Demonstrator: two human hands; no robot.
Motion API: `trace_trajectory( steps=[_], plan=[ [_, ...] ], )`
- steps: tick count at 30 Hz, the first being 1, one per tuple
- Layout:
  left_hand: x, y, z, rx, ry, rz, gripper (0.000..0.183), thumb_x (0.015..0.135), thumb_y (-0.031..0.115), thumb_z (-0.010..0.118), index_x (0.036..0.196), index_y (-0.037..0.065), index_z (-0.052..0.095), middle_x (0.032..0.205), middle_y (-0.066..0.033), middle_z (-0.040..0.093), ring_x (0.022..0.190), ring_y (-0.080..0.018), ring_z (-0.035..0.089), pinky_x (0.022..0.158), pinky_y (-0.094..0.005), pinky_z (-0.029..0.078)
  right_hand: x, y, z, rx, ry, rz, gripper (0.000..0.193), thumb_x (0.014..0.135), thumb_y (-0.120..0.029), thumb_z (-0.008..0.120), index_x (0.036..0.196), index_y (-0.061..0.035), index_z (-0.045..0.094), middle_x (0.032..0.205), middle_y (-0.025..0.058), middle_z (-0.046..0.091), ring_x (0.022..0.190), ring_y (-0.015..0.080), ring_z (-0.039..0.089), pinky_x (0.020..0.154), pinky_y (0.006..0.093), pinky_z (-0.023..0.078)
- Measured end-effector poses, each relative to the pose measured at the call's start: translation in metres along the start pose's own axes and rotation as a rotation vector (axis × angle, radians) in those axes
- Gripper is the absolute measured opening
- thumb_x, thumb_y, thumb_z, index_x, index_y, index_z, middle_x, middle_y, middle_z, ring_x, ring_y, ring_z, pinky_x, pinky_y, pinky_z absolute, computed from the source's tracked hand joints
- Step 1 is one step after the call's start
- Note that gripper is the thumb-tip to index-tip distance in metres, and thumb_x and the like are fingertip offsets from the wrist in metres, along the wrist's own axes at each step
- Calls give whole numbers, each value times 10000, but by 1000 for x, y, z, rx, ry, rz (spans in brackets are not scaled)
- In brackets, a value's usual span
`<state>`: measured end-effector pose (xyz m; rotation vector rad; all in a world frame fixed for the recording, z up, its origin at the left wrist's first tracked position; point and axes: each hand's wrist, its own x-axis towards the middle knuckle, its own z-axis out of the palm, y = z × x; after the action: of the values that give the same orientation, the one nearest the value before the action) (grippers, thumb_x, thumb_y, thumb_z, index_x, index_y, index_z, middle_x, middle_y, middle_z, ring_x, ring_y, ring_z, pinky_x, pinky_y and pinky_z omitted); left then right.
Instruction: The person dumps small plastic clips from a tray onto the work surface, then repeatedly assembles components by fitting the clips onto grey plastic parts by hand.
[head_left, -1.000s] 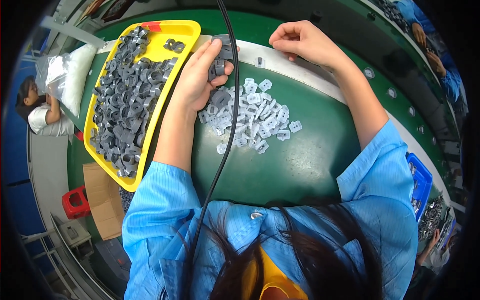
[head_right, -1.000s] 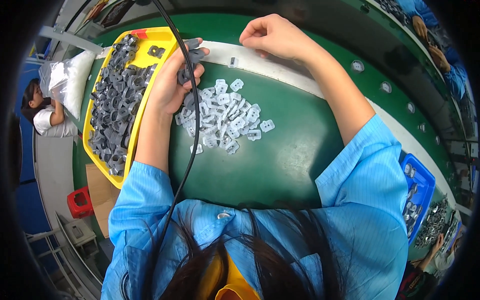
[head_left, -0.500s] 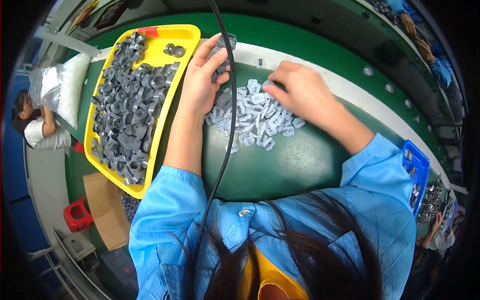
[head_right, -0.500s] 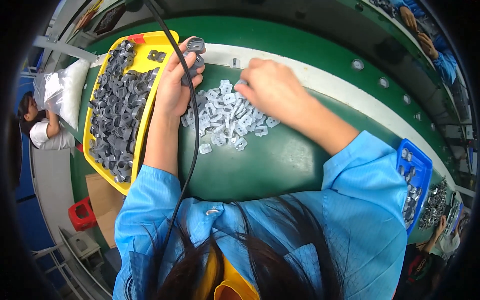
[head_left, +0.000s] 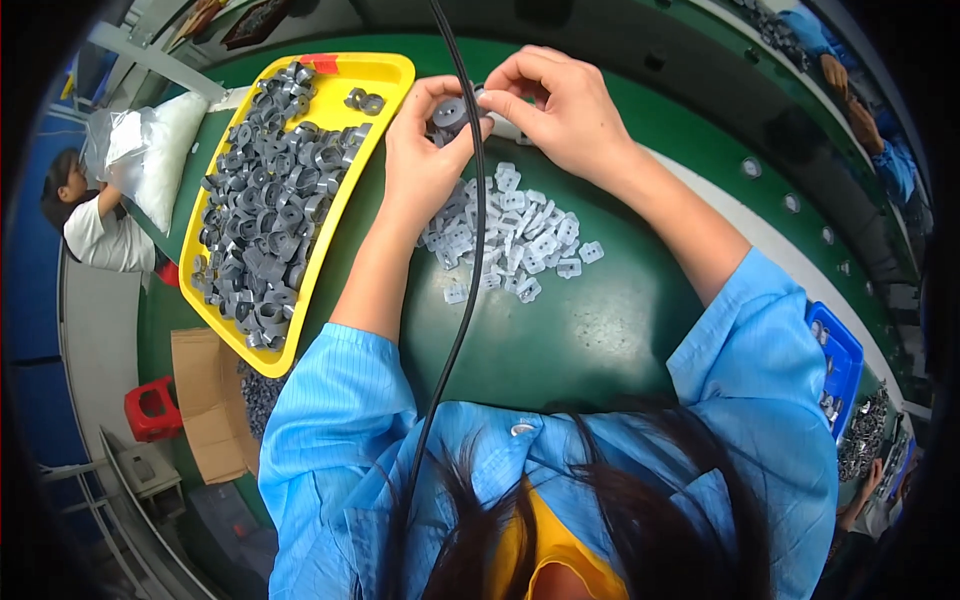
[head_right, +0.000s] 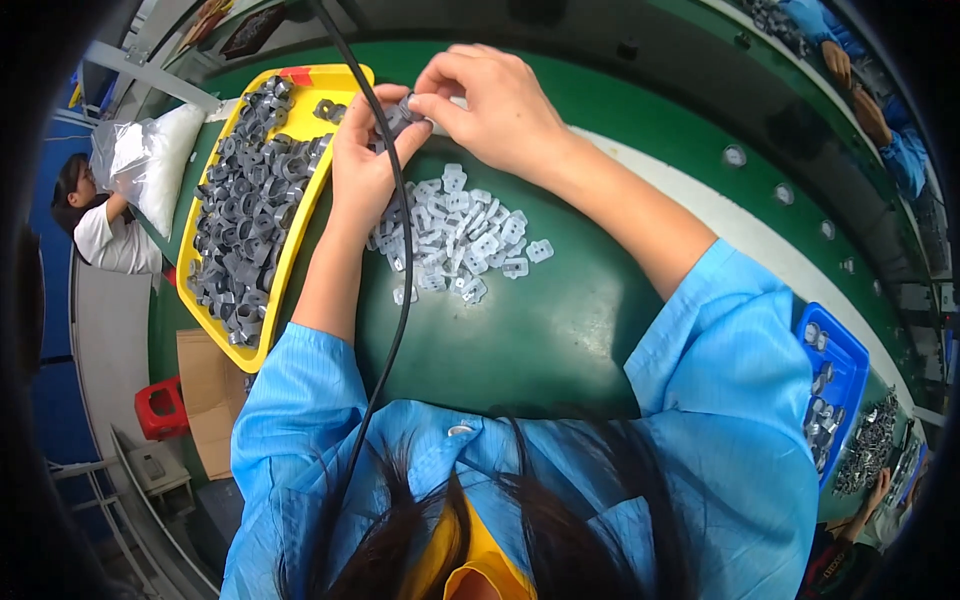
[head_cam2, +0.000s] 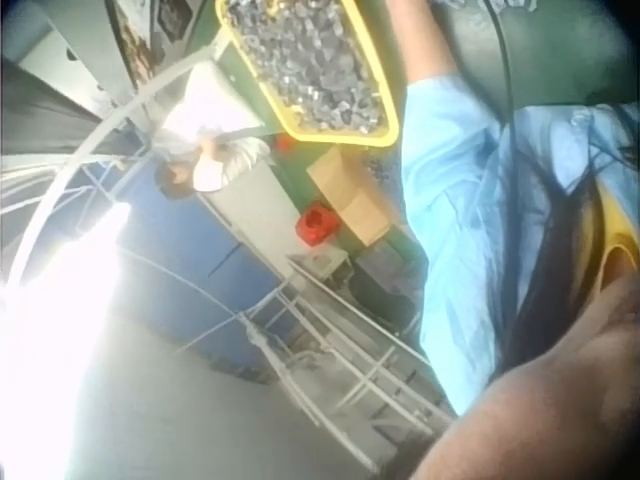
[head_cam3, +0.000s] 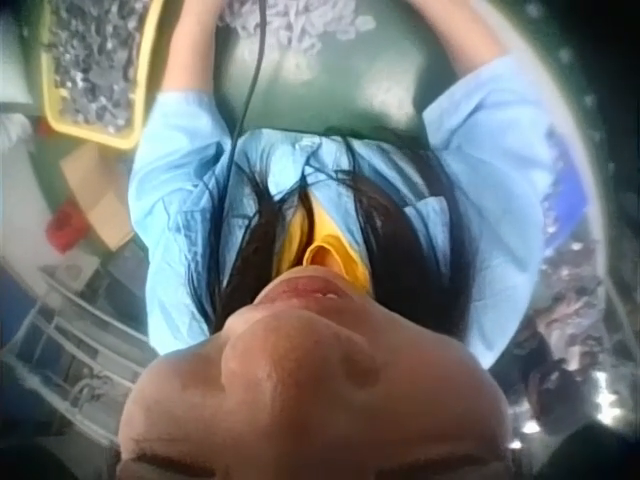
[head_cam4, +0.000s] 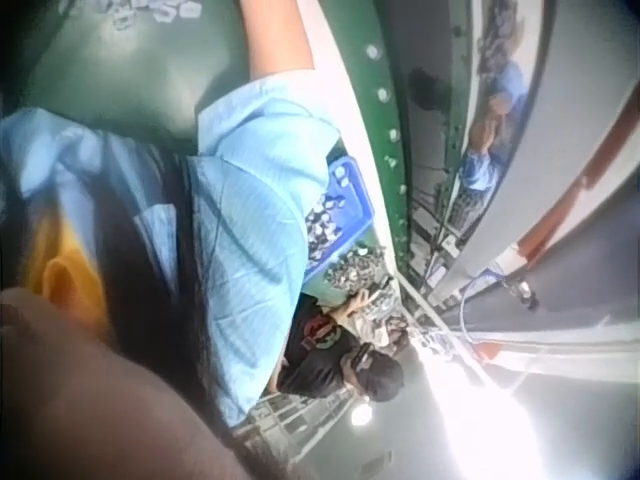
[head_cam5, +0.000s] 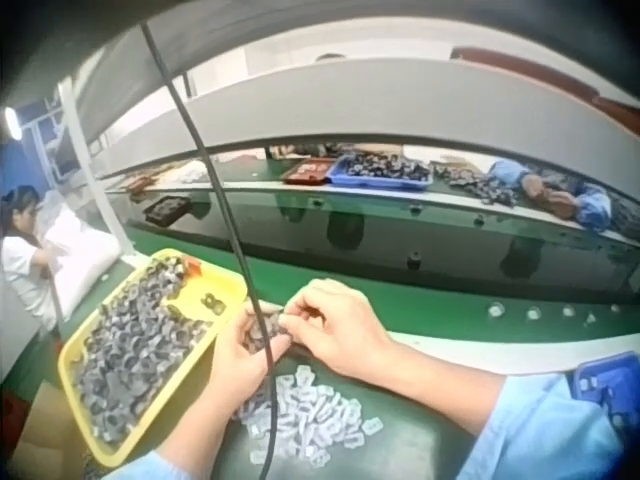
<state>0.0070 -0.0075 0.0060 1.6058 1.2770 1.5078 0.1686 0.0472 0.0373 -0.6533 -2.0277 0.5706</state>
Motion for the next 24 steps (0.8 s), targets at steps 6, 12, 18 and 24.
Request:
trace_trajectory(
  steps=[6,12,18,24],
  plan=[
    [0,3,5,278,79,91,342,712,77,763,988,36,566,864,-28,631,795,-108,588,733,-253,477,-7,12,6,67,-8,-91,143,799,-155,679,819,-21,633,698,13,571,632,108,524,560,240,403],
    [-4,-2,1,137,79,89,330,713,43,758,990,26,579,892,-18,617,841,-103,579,761,-232,459,-8,14,15,844,-135,689,134,828,-187,677,843,-55,661,719,-27,590,595,30,419,544,176,332],
    [-5,9,8,559,31,143,360,690,113,765,994,37,587,793,-104,648,726,-224,648,683,-294,502,-16,13,6,-80,42,-246,150,772,-146,685,838,-22,633,725,57,589,648,159,578,590,288,454],
    [-7,3,8,438,106,195,366,710,130,757,1040,62,617,789,-91,636,725,-185,636,674,-284,498,-10,3,6,355,-88,327,180,781,-196,706,824,-32,644,713,9,606,674,79,533,608,246,434]
  ],
)
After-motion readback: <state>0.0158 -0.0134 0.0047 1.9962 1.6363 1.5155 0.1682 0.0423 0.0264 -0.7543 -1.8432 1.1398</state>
